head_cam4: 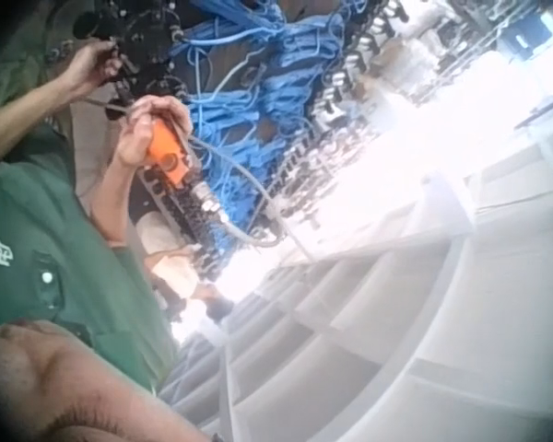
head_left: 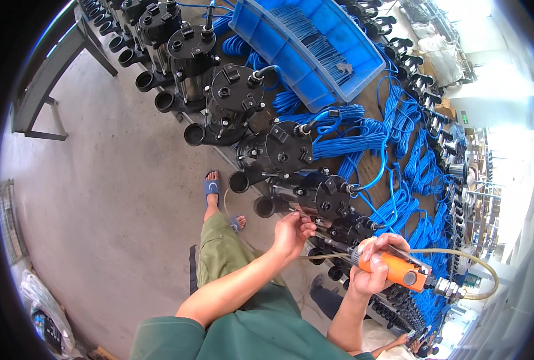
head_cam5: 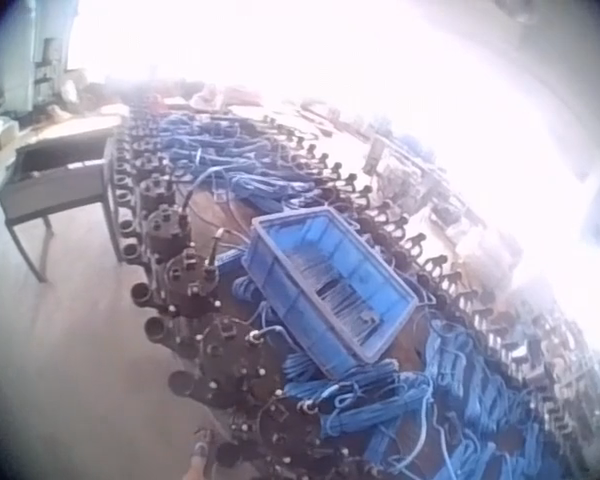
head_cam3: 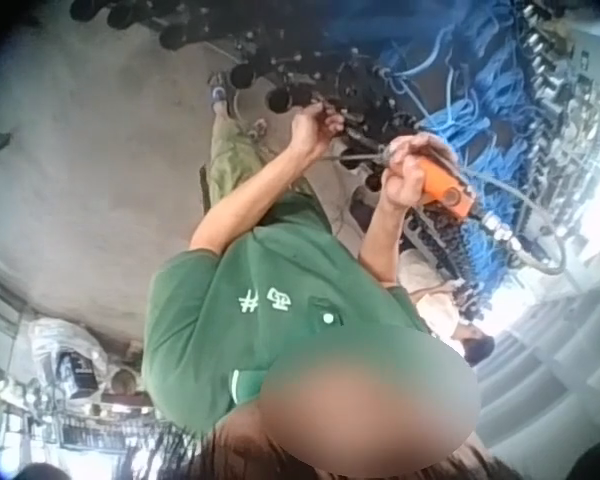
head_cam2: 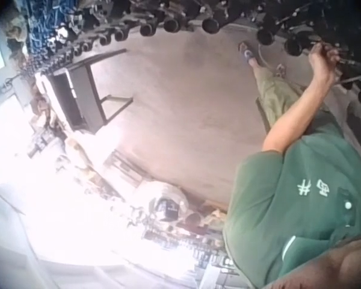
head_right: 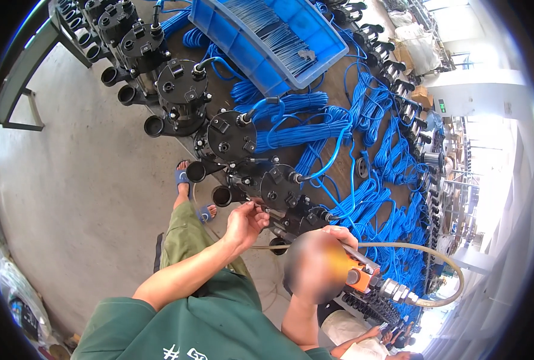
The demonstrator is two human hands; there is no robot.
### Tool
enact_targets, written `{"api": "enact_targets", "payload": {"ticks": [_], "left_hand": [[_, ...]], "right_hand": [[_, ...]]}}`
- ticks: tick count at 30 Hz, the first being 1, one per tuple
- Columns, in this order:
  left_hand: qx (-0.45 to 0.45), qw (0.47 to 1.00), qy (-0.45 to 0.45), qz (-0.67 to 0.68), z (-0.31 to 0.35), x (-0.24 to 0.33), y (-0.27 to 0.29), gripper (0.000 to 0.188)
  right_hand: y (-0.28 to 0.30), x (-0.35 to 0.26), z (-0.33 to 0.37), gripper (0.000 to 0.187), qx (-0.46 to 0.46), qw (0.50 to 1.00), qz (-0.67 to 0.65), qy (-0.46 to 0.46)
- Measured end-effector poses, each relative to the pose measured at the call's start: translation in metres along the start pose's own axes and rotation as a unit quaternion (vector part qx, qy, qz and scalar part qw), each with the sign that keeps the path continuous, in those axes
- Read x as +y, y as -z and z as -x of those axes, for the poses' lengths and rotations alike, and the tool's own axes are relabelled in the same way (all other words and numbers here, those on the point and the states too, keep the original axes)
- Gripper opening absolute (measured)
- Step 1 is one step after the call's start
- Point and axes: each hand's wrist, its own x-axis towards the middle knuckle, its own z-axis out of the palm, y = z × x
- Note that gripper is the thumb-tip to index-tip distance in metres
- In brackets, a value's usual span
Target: The person assembles a series of black industrial water pumps lined up on a workbench by using a pneumatic screwdriver to tighten bolts on their top plates and connecting blue electrical cables.
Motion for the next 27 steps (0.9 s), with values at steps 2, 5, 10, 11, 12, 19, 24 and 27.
{"api": "enact_targets", "payload": {"ticks": [2,5,10,11,12,19,24,27], "left_hand": [[-0.008,1.0,-0.004,-0.005,0.002,-0.001,0.0,0.022],[-0.034,0.999,-0.004,-0.012,0.004,0.003,0.0,0.022],[-0.029,0.999,-0.009,-0.017,0.002,0.005,0.001,0.021],[-0.024,1.0,-0.01,-0.018,0.002,0.005,0.001,0.021],[-0.02,1.0,-0.016,-0.018,0.002,0.005,0.0,0.021],[-0.012,1.0,-0.013,-0.012,0.002,0.006,0.001,0.02],[-0.009,1.0,-0.002,-0.014,-0.002,0.008,0.007,0.019],[-0.021,0.999,0.02,-0.044,-0.004,0.01,0.009,0.022]], "right_hand": [[0.0,0.0,-0.002,0.043,0.007,1.0,0.0,-0.006],[0.009,0.008,-0.004,0.043,-0.01,0.994,-0.098,-0.038],[0.009,0.012,-0.005,0.042,0.005,0.996,-0.08,-0.038],[0.007,0.012,-0.006,0.042,0.009,0.996,-0.081,-0.043],[0.006,0.011,-0.006,0.042,0.015,0.995,-0.085,-0.044],[-0.007,0.007,-0.01,0.041,0.009,0.998,-0.056,0.002],[-0.004,0.04,-0.008,0.033,-0.024,0.992,-0.12,-0.034],[0.023,0.105,0.007,0.027,0.041,0.916,-0.385,-0.107]]}}
